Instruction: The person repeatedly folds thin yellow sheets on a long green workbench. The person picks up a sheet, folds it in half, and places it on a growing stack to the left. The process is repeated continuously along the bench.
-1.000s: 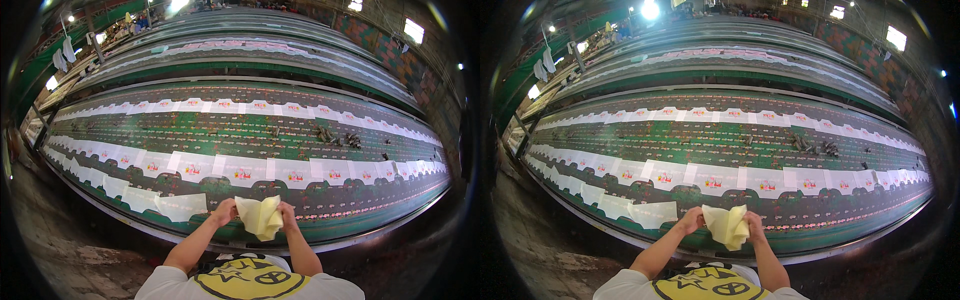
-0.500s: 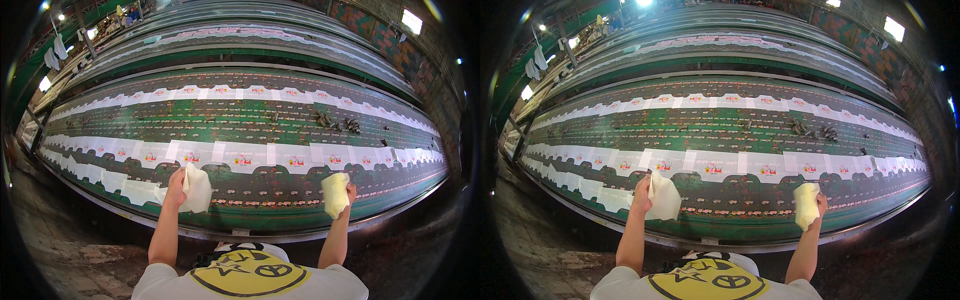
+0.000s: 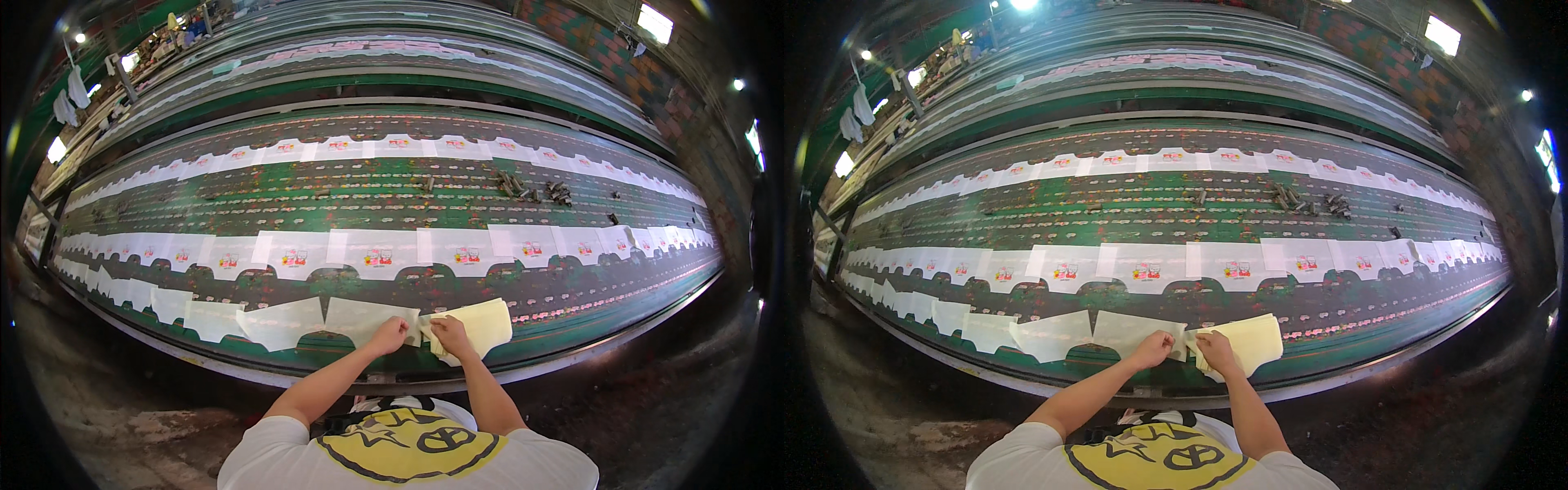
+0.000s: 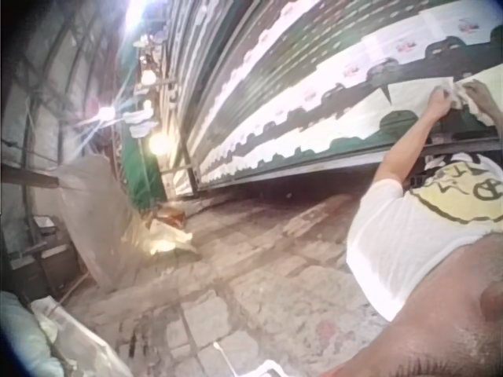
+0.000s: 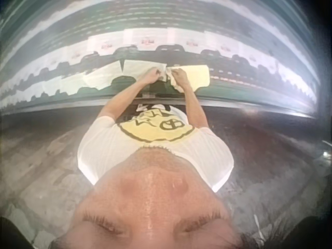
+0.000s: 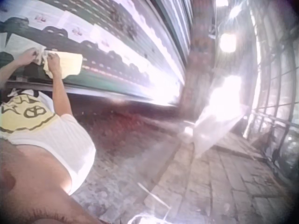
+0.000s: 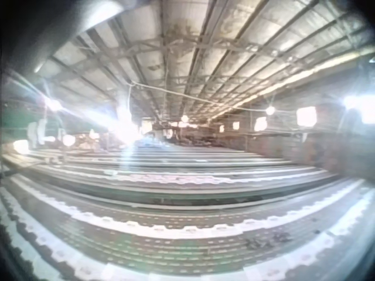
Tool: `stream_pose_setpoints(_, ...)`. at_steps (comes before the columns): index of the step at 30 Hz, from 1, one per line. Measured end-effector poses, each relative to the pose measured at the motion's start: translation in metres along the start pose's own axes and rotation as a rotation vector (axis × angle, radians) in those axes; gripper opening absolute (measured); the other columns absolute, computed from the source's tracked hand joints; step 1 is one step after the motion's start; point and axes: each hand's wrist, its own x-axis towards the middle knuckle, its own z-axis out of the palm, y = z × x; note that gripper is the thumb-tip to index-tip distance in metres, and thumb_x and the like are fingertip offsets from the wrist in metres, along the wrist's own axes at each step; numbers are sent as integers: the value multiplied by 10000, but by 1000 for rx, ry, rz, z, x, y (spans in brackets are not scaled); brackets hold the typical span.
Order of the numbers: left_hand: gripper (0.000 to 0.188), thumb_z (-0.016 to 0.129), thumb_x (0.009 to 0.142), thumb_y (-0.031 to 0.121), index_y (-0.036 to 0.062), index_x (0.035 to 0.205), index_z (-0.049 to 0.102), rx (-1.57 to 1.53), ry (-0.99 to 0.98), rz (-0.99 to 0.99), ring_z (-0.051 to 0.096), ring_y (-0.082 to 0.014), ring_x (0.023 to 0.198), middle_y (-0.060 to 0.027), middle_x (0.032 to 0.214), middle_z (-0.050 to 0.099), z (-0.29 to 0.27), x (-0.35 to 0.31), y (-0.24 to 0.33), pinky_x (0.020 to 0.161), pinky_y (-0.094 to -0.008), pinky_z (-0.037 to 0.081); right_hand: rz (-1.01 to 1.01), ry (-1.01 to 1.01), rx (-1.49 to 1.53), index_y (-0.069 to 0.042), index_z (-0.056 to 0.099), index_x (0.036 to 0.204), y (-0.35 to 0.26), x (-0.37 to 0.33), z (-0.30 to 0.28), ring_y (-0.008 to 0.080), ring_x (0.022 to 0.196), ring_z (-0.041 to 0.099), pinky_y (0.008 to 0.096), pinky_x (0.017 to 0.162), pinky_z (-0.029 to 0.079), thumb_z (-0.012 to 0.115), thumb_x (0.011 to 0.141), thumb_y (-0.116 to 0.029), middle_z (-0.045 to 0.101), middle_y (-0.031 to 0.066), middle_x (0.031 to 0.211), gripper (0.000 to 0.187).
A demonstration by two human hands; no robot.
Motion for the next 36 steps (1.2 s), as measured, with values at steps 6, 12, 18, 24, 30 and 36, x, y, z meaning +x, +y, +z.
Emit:
stream_pose_setpoints(6,136,572,800,51,1,910,636,95,248,79,637,-288,814,-166,933,630,28,22,23,734,-387,515,304,131,706,16,711,1015,67,-13,-101,219,813,668,333,791,539,628,846,-70,682,107,877,206)
stream_pose_setpoints(12,95,591,818,55,1,882,637,-42,277,33,632,-187,708,-115,769,667,96,53,87,666,-325,500,265,478,1379,-22,654,972,133,-39,-260,226,795,674,347,709,566,541,934,-59,673,122,931,124)
stream_pose_setpoints(18,79,594,855,53,1,901,631,-168,194,3,633,-154,739,-83,812,675,194,85,146,697,-305,503,22,495,1448,-46,648,973,123,-57,-393,203,808,665,322,674,553,527,962,-121,664,98,946,143)
stream_pose_setpoints(24,108,636,871,78,5,950,647,-136,58,81,652,-152,800,-82,855,692,287,101,230,732,-300,513,329,73,1009,-39,669,1007,200,-49,-388,107,793,595,255,712,505,603,931,-79,631,7,892,108)
stream_pose_setpoints(30,214,685,824,183,7,940,654,68,-70,161,669,-226,762,-132,815,672,348,106,238,715,-353,523,184,-167,608,-3,671,1160,211,-53,-324,114,895,602,279,781,497,641,901,-44,665,45,1021,265)
stream_pose_setpoints(36,211,679,795,187,-17,846,662,226,140,164,675,-322,722,-174,764,673,360,116,245,682,-398,528,200,-143,585,-2,566,1298,214,-50,-325,131,893,616,280,773,507,646,879,3,664,74,1042,427)
